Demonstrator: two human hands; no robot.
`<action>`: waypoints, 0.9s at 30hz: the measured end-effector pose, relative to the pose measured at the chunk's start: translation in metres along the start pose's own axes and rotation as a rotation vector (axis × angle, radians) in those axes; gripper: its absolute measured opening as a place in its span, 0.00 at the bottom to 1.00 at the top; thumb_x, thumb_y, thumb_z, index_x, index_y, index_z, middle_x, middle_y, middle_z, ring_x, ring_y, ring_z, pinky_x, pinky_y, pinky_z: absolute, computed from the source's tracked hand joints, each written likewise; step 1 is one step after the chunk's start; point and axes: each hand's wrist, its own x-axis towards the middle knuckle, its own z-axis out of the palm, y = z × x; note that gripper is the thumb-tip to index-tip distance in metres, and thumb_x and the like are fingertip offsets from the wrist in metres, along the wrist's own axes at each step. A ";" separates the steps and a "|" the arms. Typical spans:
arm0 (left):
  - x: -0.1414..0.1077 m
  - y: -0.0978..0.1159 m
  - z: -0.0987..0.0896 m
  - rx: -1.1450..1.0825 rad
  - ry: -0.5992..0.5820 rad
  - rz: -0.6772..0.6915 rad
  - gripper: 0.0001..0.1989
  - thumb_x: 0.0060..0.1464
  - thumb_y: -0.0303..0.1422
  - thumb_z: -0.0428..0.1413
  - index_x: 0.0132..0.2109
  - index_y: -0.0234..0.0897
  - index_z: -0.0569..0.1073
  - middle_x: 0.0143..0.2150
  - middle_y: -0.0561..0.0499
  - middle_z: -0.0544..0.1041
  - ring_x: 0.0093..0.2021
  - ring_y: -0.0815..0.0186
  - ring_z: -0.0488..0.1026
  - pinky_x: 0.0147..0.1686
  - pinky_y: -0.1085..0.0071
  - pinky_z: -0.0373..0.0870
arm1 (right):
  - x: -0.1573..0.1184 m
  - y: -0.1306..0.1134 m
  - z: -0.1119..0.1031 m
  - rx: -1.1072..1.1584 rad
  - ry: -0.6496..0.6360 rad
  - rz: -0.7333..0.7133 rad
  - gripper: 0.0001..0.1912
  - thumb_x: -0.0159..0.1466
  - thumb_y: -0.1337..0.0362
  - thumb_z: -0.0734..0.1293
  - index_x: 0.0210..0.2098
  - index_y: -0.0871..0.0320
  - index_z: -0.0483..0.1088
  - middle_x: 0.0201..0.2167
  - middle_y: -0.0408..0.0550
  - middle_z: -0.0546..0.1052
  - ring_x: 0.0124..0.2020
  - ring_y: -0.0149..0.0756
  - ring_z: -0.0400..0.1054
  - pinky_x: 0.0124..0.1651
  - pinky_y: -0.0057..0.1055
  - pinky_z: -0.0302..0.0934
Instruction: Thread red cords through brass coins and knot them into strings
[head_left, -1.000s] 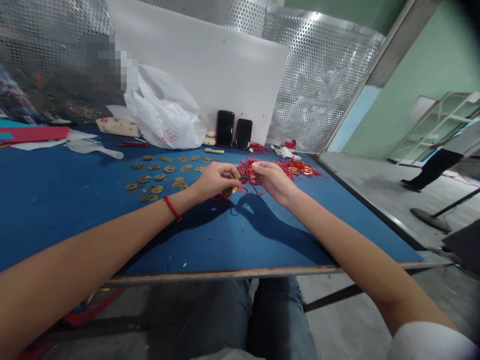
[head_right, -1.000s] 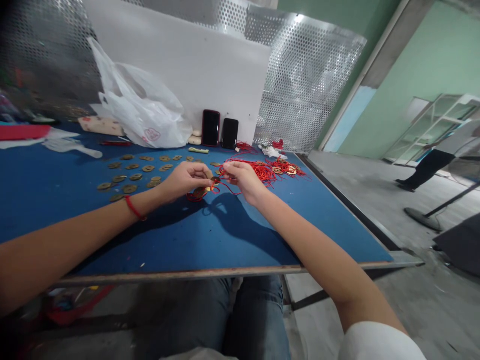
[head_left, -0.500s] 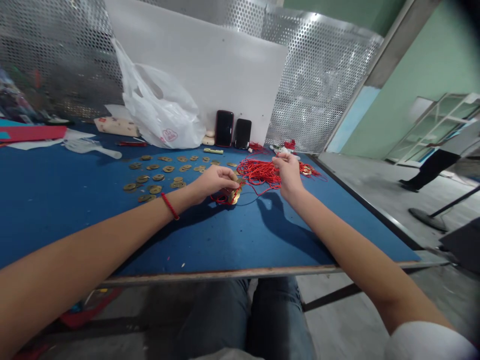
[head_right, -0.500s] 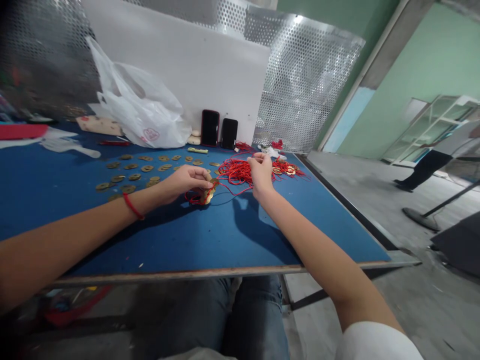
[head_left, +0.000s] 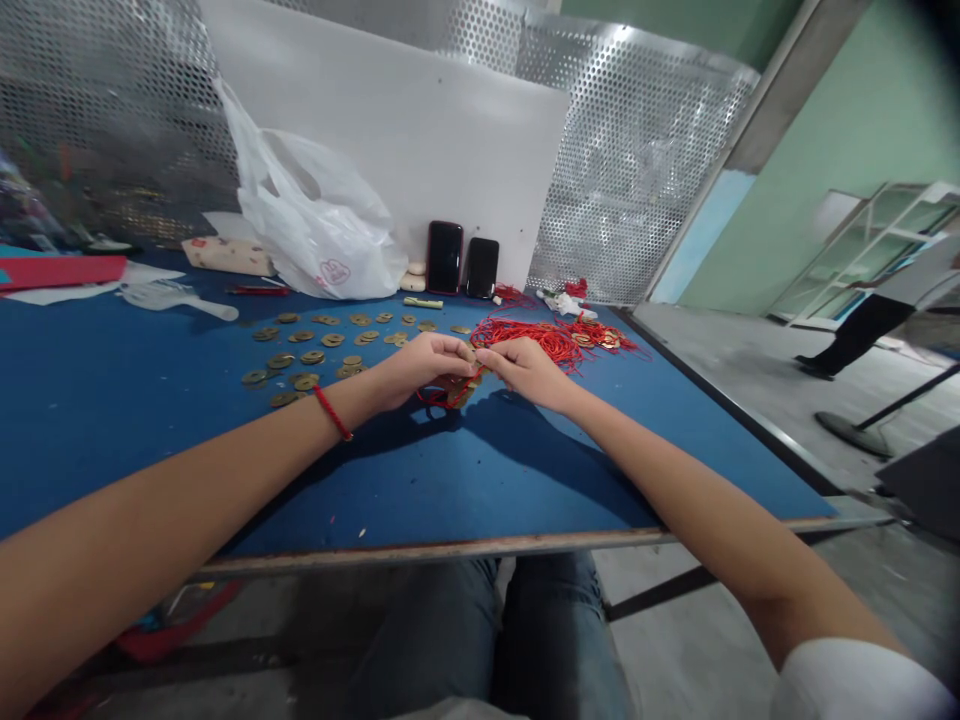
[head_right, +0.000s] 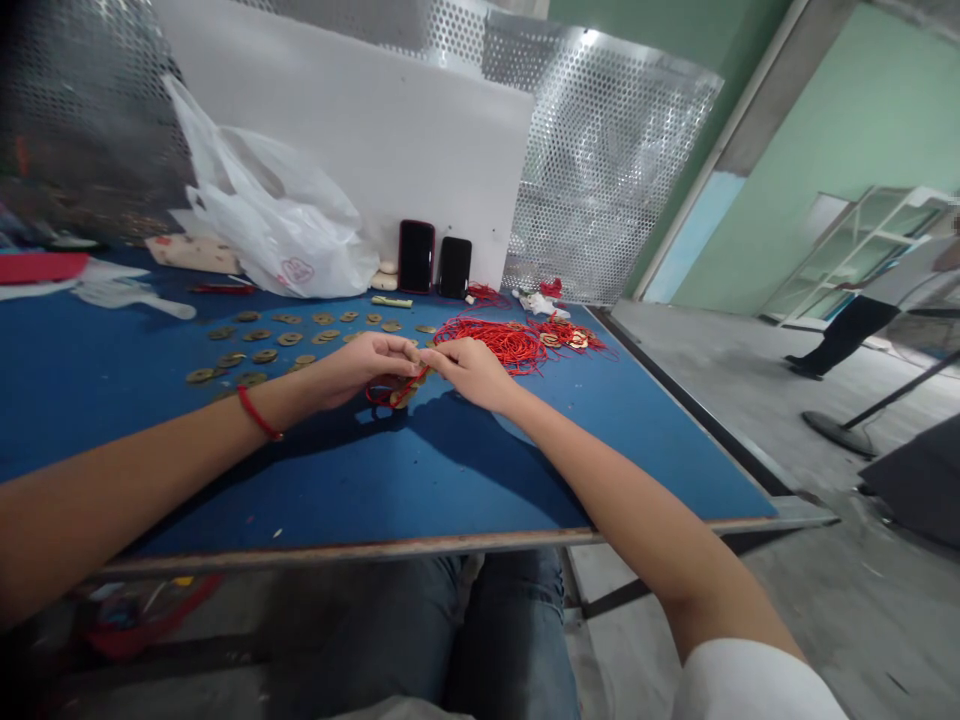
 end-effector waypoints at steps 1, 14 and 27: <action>0.000 -0.001 -0.001 -0.014 -0.005 0.008 0.09 0.42 0.32 0.65 0.29 0.32 0.74 0.24 0.53 0.73 0.24 0.71 0.69 0.26 0.74 0.67 | 0.001 0.001 -0.001 0.013 0.012 -0.006 0.25 0.67 0.51 0.57 0.20 0.61 0.58 0.16 0.39 0.59 0.20 0.21 0.50 0.27 0.24 0.42; -0.001 0.000 -0.001 0.001 -0.070 0.075 0.14 0.48 0.40 0.66 0.33 0.33 0.74 0.30 0.51 0.76 0.30 0.70 0.73 0.34 0.73 0.71 | 0.002 -0.006 0.004 0.286 0.059 0.027 0.34 0.60 0.34 0.56 0.18 0.60 0.58 0.12 0.38 0.58 0.15 0.20 0.51 0.21 0.22 0.46; -0.004 0.002 0.003 0.041 -0.082 0.130 0.13 0.49 0.38 0.64 0.32 0.32 0.73 0.29 0.52 0.77 0.30 0.71 0.73 0.35 0.74 0.70 | 0.001 -0.008 0.004 0.409 0.089 0.069 0.30 0.63 0.40 0.59 0.19 0.60 0.59 0.11 0.36 0.59 0.13 0.18 0.50 0.20 0.22 0.46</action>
